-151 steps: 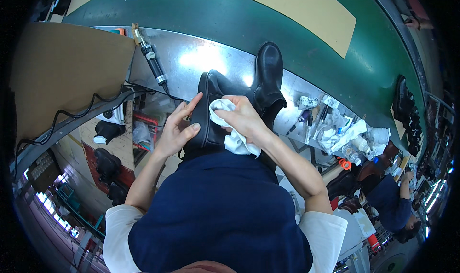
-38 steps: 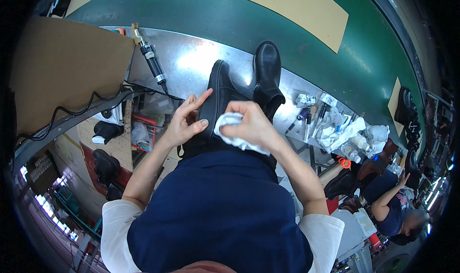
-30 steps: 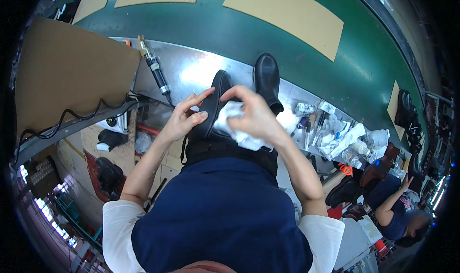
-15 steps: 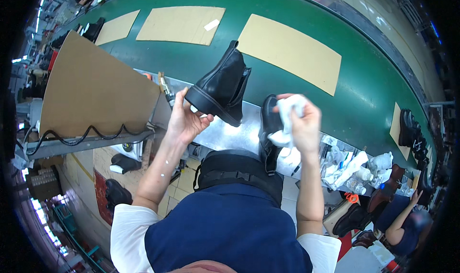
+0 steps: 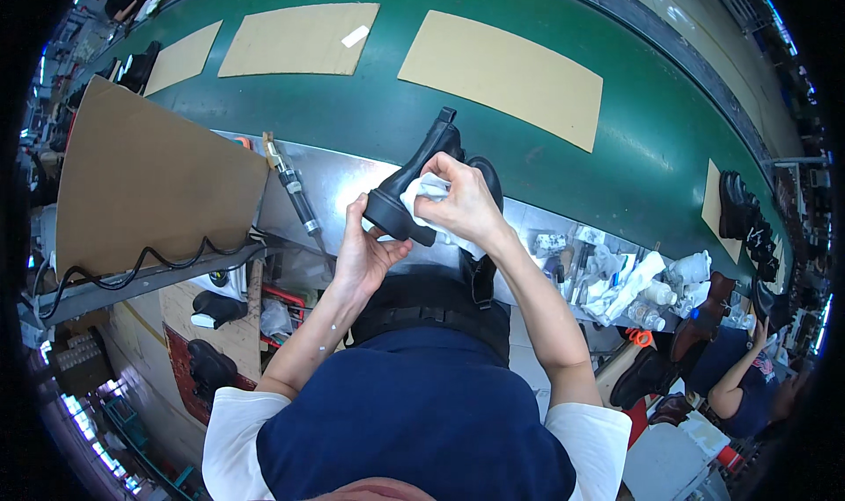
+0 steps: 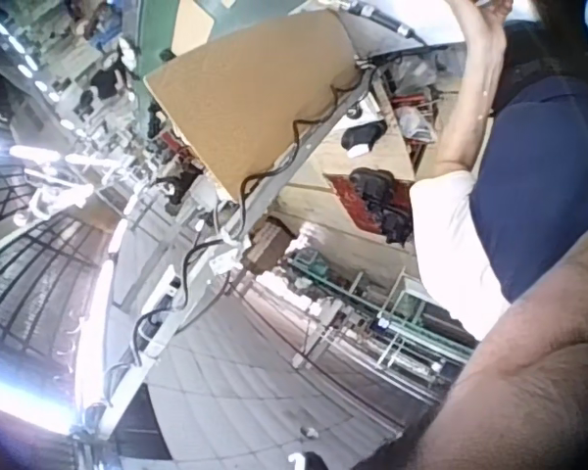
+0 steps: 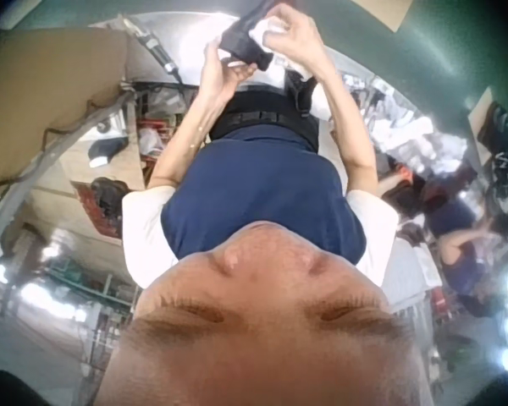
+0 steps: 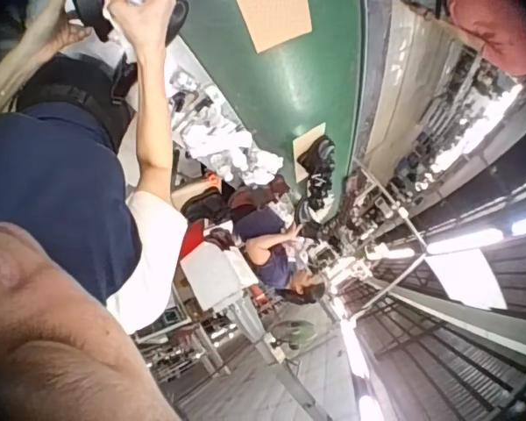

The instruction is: The recorder uses a white cloth to wipe and clean the surfaces of black leather boots on a factory production line.

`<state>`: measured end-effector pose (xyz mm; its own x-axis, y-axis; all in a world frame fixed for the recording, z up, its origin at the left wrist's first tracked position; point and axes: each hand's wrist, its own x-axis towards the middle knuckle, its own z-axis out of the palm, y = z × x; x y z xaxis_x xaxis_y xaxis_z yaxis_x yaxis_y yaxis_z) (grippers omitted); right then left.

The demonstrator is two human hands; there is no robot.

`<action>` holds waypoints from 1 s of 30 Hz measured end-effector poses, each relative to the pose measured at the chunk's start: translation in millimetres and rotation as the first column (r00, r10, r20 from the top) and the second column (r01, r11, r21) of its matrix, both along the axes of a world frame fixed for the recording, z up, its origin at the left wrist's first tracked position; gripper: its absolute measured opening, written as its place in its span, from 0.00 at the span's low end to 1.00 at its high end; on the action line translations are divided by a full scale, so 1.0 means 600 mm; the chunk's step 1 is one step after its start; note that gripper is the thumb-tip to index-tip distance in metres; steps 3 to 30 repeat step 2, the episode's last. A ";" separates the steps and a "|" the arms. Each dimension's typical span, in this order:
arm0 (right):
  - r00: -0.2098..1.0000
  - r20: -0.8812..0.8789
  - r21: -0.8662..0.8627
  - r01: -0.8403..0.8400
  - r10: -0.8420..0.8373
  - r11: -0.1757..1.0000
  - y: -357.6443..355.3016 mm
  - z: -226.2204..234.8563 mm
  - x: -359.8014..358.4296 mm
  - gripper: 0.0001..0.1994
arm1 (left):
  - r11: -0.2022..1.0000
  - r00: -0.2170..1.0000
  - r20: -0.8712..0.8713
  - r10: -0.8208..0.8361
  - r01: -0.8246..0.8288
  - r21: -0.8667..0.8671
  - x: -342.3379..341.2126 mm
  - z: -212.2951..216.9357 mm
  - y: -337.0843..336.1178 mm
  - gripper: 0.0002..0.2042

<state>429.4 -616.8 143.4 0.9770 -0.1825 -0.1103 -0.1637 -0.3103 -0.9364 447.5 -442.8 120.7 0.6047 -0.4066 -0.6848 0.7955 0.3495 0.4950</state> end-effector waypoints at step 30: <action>0.998 0.010 0.016 -0.060 0.060 0.998 -0.007 -0.006 0.000 0.12 | 1.000 1.000 -0.022 -0.015 0.014 -0.012 0.000 -0.002 0.002 0.27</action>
